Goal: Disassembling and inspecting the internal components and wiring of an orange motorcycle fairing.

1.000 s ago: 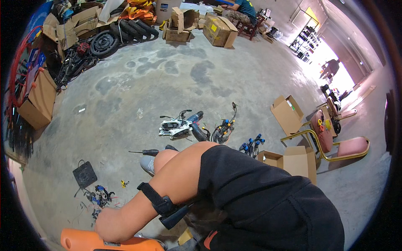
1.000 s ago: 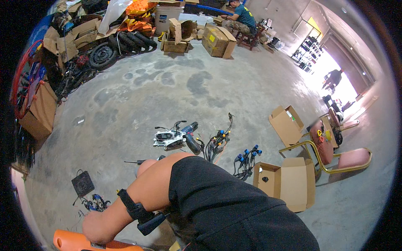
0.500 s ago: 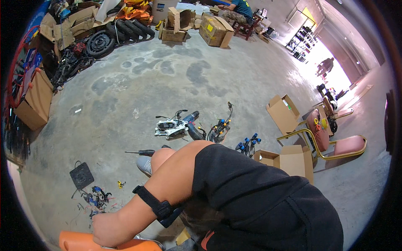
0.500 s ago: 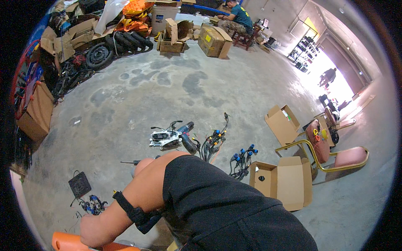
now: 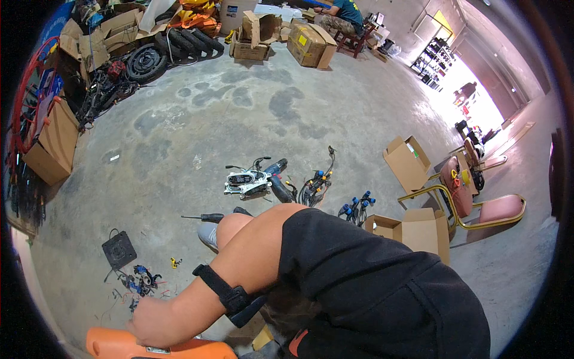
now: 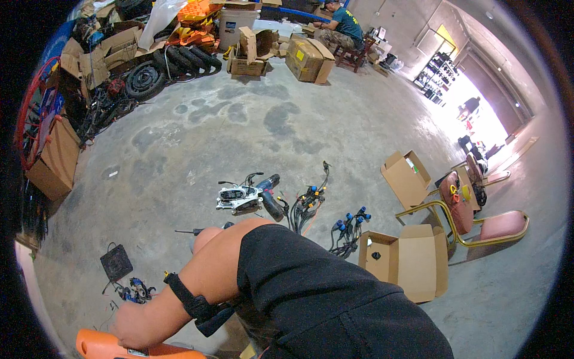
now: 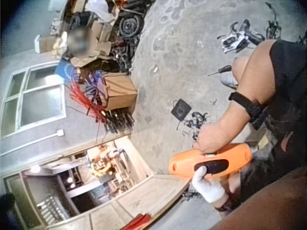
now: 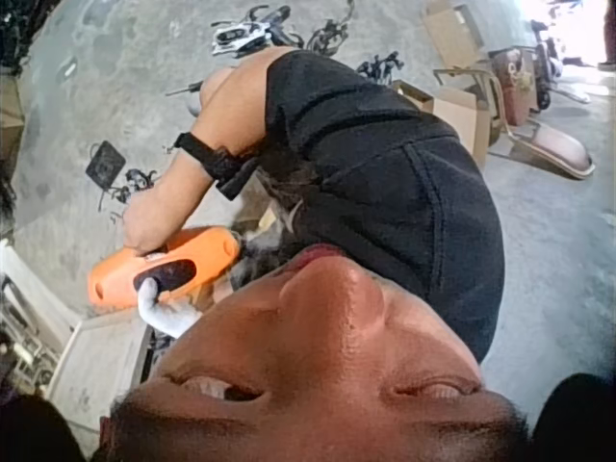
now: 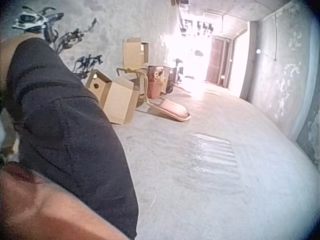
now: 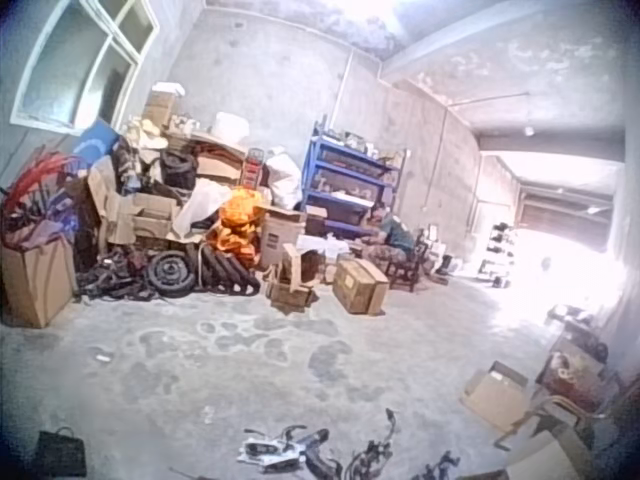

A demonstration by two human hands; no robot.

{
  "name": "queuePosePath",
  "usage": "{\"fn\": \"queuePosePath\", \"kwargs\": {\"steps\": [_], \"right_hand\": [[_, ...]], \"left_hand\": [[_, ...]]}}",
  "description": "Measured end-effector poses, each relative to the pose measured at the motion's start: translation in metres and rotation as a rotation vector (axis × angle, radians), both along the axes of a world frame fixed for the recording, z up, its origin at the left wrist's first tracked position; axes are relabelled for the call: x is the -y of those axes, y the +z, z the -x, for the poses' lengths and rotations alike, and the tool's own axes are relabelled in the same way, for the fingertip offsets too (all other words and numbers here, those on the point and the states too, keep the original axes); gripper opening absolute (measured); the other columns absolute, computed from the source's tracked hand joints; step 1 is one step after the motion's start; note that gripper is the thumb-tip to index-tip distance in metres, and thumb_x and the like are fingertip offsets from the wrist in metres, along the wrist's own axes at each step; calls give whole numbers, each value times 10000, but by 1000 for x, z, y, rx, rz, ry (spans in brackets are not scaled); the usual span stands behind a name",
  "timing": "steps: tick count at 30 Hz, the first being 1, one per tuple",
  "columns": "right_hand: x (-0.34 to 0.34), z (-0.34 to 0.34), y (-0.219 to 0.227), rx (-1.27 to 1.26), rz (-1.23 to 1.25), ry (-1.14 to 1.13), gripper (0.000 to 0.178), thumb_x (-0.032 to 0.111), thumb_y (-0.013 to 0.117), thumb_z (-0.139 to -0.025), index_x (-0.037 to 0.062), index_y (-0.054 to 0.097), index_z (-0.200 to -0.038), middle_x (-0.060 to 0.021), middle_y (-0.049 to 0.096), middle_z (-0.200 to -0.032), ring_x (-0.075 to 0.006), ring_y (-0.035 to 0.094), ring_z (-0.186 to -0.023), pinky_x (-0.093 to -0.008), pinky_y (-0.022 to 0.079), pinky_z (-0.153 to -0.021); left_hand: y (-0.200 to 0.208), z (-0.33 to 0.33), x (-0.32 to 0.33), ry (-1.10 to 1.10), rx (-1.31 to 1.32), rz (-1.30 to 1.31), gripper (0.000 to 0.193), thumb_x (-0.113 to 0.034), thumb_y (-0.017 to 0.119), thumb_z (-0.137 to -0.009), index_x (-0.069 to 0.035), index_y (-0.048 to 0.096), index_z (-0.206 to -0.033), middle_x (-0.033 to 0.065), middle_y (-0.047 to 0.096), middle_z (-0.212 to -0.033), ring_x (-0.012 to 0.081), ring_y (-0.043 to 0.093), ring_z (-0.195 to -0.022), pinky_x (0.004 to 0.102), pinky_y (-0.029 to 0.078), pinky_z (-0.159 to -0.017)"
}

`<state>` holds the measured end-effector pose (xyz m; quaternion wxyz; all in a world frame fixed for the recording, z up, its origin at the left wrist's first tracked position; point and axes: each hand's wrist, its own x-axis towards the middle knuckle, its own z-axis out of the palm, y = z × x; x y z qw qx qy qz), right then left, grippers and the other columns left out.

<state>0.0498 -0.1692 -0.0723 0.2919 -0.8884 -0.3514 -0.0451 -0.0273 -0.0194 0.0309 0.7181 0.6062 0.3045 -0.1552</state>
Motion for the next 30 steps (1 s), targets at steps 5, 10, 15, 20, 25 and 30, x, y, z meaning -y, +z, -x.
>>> {"fn": "queuePosePath", "kwargs": {"steps": [5,10,15,20,25,30], "right_hand": [[19,-1,16,-5,122,62,226,212,601,-797,-6,660,-801,-139,666,-720,-305,670,-639,-435,489,-537],[20,-4,15,-68,125,81,218,197,592,-800,-8,664,-799,-159,679,-754,-311,682,-683,-443,494,-560],[22,-1,21,-125,132,64,203,190,601,-801,4,683,-798,-159,686,-790,-302,689,-719,-427,500,-583],[27,4,29,-106,239,106,179,187,615,-805,51,730,-820,-138,692,-853,-288,688,-780,-416,501,-593],[27,2,17,-123,257,110,194,198,627,-805,54,727,-889,-133,698,-881,-292,691,-804,-425,511,-611],[22,1,49,-292,236,95,256,158,600,-804,15,630,-1015,-166,705,-856,-336,702,-821,-468,531,-633]], "left_hand": [[-11,-9,6,-48,7,14,427,-223,657,-742,2,604,-1100,135,647,-1066,257,612,-1002,380,487,-919],[-15,-11,5,-82,27,16,431,-230,654,-753,5,603,-1109,136,645,-1076,256,611,-1007,381,486,-924],[-15,-11,7,-114,47,18,434,-238,652,-764,8,601,-1118,138,643,-1085,255,610,-1012,382,484,-928],[-17,-11,8,-147,69,21,438,-245,650,-775,11,600,-1128,140,641,-1094,254,609,-1017,383,482,-932],[-22,-12,9,-157,90,10,443,-252,647,-786,14,599,-1137,142,639,-1104,253,608,-1022,384,480,-937],[-12,-2,-2,-19,106,47,497,-251,629,-761,15,569,-1178,160,634,-1117,278,614,-1032,403,488,-946]]}}
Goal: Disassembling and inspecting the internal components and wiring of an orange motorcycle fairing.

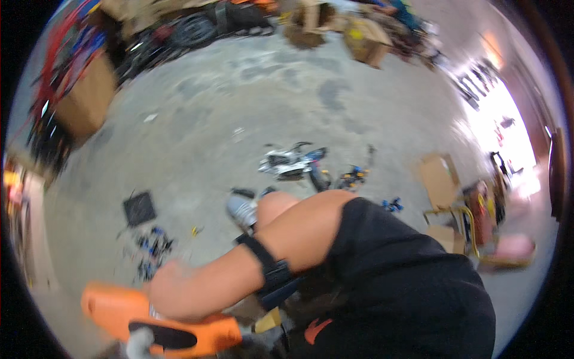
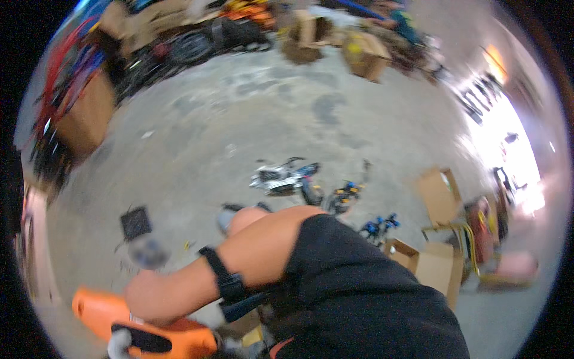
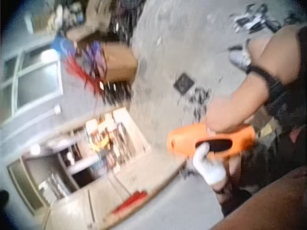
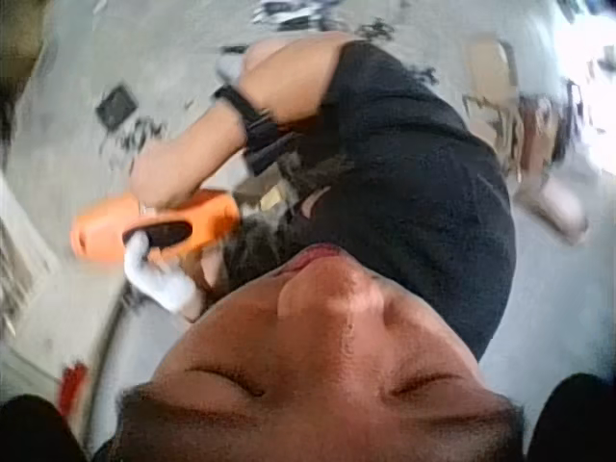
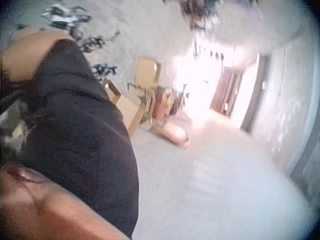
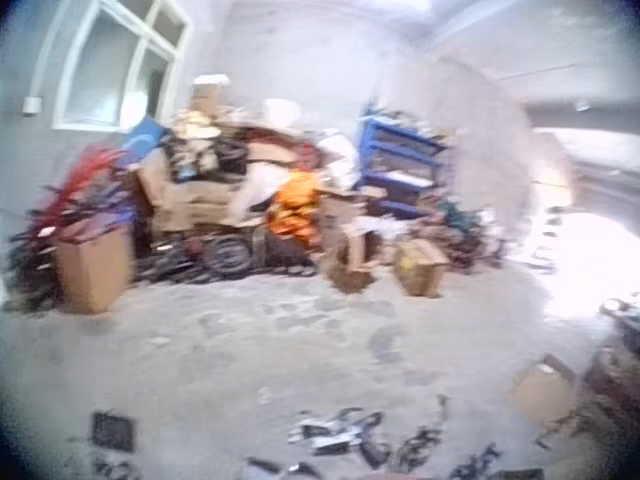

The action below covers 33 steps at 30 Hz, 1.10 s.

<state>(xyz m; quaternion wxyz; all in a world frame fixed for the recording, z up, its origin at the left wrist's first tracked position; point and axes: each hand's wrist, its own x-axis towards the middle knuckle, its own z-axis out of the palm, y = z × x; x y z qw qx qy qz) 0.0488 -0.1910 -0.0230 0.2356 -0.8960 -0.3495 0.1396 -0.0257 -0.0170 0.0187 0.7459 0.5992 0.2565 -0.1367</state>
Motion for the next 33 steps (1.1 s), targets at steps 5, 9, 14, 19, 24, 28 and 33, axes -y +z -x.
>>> {"fn": "queuePosePath", "kwargs": {"steps": [5,9,14,19,24,28,33], "right_hand": [[25,-8,0,-158,-185,-174,176,160,572,-840,-7,604,-886,-228,653,-737,-415,667,-735,-498,530,-642],[42,-14,-4,-159,-315,-245,231,253,574,-935,41,663,-917,-212,640,-756,-421,636,-732,-476,512,-657],[32,-10,21,-227,-287,-222,326,284,530,-949,1,627,-819,-250,609,-684,-448,616,-682,-518,501,-649],[32,-4,20,-261,-294,-257,372,267,478,-980,-28,581,-780,-274,572,-655,-469,584,-658,-526,472,-619],[34,-5,20,-263,-322,-266,360,250,468,-983,-24,570,-774,-277,565,-655,-473,579,-649,-524,462,-602],[32,-5,21,-213,-272,-258,324,233,496,-977,-18,578,-788,-264,566,-643,-461,582,-635,-509,467,-590],[30,-3,14,-190,-297,-247,272,211,552,-958,-9,588,-803,-253,570,-639,-449,585,-625,-492,472,-574]], "left_hand": [[-14,-29,14,-18,95,60,607,-196,594,-637,48,564,-1193,179,655,-1090,319,654,-993,430,533,-904],[0,-35,29,-27,55,297,479,-127,601,-699,32,583,-1151,140,677,-1012,261,675,-893,365,558,-809],[-5,-29,7,-22,-8,385,381,-57,555,-738,37,602,-1105,127,680,-963,240,685,-815,346,581,-749],[-9,-24,1,18,-8,380,335,-43,574,-720,14,642,-1043,102,689,-924,216,682,-797,335,574,-755],[-16,-25,-4,-89,10,360,456,-93,563,-714,25,599,-1153,146,674,-1034,265,673,-956,377,554,-865],[-6,-26,3,5,-8,419,359,-31,610,-698,19,643,-1052,104,692,-931,210,678,-824,323,562,-777],[-12,-25,-3,5,36,422,359,-14,614,-696,30,640,-1052,109,692,-939,220,685,-821,322,568,-767]]}}
